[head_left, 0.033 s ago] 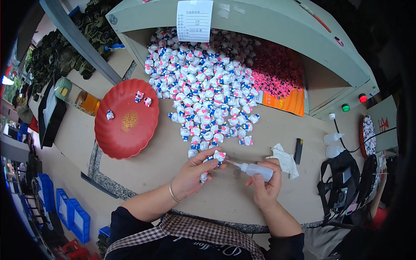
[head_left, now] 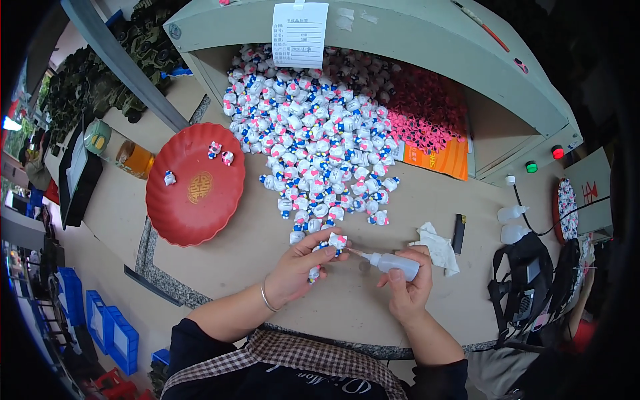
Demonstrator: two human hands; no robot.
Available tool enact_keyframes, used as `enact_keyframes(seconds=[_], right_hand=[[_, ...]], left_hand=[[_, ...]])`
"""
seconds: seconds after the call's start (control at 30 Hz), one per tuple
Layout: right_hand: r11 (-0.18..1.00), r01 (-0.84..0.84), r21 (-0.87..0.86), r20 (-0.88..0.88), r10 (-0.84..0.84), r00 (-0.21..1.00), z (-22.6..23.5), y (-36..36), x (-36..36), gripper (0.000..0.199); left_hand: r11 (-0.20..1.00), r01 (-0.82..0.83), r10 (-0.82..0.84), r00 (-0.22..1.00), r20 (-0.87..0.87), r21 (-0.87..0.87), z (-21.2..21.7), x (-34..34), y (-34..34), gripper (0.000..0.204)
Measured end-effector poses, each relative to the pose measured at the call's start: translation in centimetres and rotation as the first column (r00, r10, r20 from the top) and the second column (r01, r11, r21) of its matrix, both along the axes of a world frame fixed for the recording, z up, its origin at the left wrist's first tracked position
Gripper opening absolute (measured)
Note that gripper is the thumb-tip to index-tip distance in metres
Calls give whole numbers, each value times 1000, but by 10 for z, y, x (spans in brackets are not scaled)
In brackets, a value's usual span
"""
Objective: The person applies glue from a glue bottle to small plastic pieces and joins them to other plastic components by hand at an assembly station.
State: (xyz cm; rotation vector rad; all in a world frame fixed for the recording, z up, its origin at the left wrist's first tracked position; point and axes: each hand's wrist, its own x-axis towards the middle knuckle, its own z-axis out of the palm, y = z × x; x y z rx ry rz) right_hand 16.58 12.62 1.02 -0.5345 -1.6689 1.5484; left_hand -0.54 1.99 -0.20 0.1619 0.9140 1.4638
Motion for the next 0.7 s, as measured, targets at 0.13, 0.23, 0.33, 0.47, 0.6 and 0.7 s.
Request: enact_keyframes(seconds=[0.13,0.23,0.33,0.47,0.6,0.7], right_hand=[[987,-24,156,105,8,994,-6,1,1,21],[962,23,271,95,-51,994,-7,2,-1,23],[964,41,262,88,-66,994,-8,4,-1,23],[940,14,341,147,-69,987,-9,6,-1,22],[976,31,218,85,-51,995,-8,3,-2,22],[984,38,175,59,-49,997,-7,3,-2,21]], left_hand=[[1000,-12,12,1000,-9,-7,0,0,0,37],[1000,-18,18,1000,-3,-10,-2,0,-1,35],[1000,-22,22,1000,1,-18,-2,0,-1,35],[1000,-21,21,1000,-4,-18,-1,0,-1,35],[1000,-19,19,1000,-9,-17,-1,1,-1,36],[1000,-22,22,1000,-3,-17,-1,1,-1,36]])
